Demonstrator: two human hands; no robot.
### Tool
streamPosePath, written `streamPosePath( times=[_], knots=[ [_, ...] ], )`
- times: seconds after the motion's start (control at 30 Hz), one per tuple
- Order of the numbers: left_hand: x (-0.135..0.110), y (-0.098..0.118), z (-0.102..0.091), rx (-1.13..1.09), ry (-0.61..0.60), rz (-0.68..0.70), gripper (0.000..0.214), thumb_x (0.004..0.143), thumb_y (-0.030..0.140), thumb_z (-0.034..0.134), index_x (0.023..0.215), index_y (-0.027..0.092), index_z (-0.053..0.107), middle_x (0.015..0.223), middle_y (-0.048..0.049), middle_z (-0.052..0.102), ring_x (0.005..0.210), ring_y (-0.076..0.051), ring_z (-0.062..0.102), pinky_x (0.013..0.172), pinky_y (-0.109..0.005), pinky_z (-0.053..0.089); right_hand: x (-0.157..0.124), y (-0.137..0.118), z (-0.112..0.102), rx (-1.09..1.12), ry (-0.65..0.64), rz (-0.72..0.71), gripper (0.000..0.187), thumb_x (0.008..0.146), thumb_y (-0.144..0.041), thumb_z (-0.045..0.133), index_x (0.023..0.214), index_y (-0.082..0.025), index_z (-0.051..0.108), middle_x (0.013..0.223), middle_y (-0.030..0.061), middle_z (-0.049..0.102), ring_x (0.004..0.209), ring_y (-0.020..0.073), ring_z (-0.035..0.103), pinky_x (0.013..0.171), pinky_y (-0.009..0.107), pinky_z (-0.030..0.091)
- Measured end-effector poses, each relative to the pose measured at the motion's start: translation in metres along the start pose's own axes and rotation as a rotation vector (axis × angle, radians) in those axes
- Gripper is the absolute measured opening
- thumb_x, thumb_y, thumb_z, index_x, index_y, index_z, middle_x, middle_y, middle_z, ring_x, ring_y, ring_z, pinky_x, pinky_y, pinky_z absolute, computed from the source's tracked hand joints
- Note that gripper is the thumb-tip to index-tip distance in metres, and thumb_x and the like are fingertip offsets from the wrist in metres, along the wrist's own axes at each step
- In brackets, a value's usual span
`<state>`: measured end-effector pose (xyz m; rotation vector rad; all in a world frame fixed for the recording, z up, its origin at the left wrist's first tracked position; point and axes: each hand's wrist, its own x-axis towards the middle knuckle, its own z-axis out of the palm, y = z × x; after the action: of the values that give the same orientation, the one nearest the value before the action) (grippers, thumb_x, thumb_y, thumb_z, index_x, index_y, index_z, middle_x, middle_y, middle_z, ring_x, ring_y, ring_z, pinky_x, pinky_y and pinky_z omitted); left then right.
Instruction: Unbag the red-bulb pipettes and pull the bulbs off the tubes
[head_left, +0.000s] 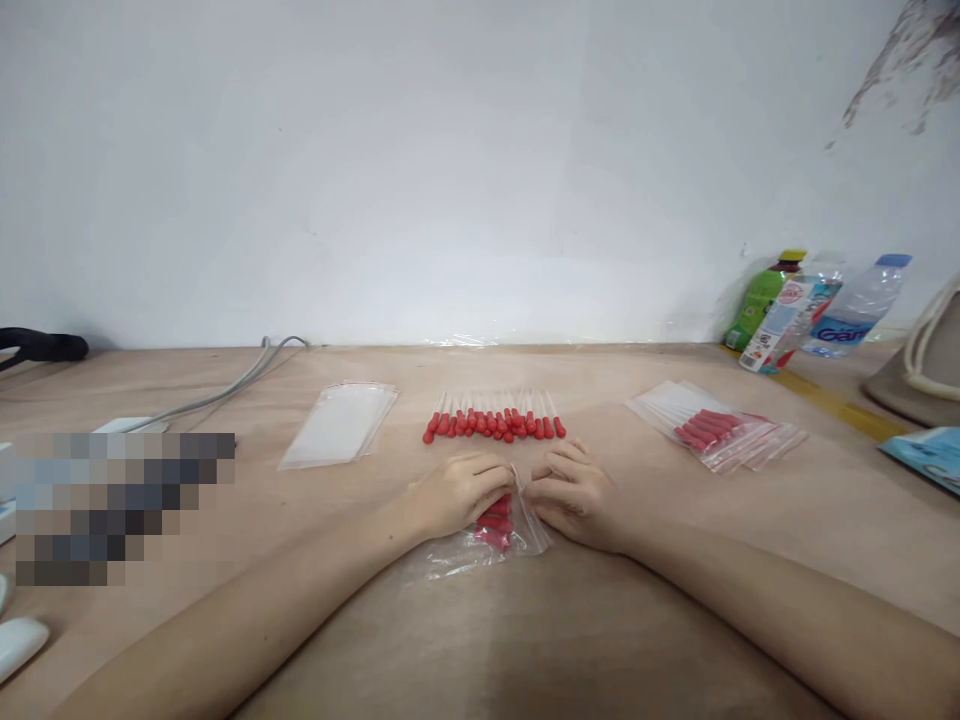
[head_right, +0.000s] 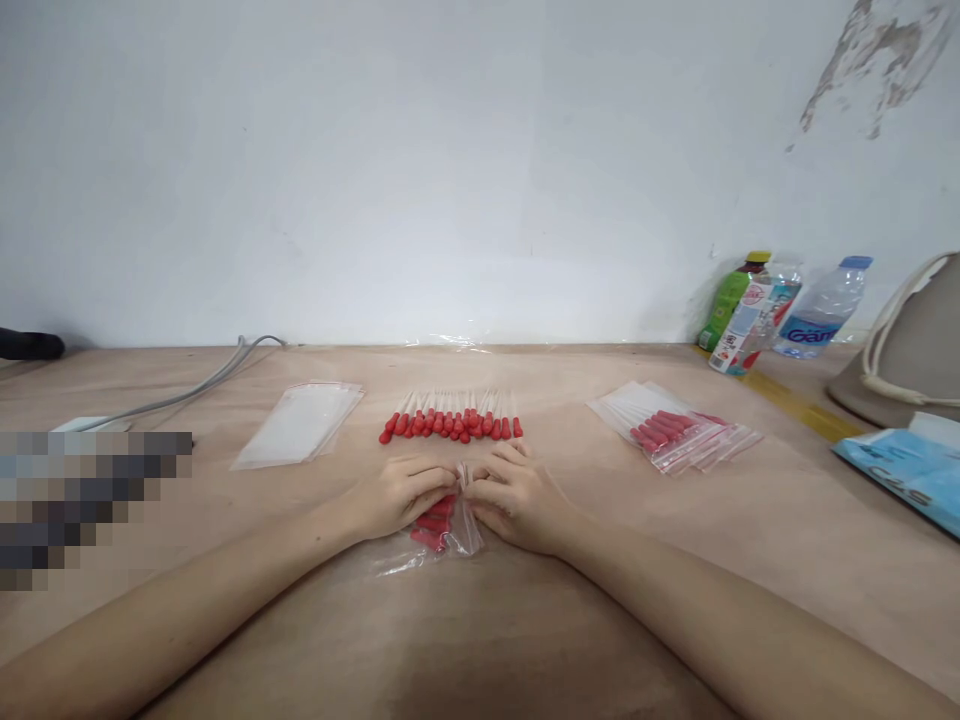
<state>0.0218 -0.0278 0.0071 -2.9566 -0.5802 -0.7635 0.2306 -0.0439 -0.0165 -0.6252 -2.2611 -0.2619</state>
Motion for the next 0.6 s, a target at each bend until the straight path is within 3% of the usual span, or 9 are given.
streamPosePath(
  times=[0.2, 0.6],
  knots=[
    [0.001, -0.001, 0.0, 0.013, -0.033, -0.016, 0.022, 0.09, 0.019, 0.035, 0.086, 0.015, 0.056, 0.081, -0.0048, 0.061, 0.073, -0.013, 0.056, 0.068, -0.023, 0.044, 0.0, 0.0, 0.0, -0.01, 0.028, 0.061, 0.009, 0.078, -0.021, 0.054, 0.069, -0.02, 0.056, 0.068, 0.0002, 0.056, 0.071, 0.0136, 0.044, 0.07, 0.029, 0.031],
    [0.021, -0.005, -0.01, -0.107, -0.195, -0.036, 0.012, 0.085, 0.013, 0.041, 0.092, 0.016, 0.051, 0.087, -0.0045, 0.056, 0.084, -0.015, 0.052, 0.075, -0.027, 0.042, 0.001, 0.002, 0.001, -0.003, 0.06, 0.002, 0.01, 0.076, -0.015, 0.056, 0.069, -0.021, 0.059, 0.07, -0.0001, 0.058, 0.071, 0.0136, 0.045, 0.069, 0.029, 0.032]
  ],
)
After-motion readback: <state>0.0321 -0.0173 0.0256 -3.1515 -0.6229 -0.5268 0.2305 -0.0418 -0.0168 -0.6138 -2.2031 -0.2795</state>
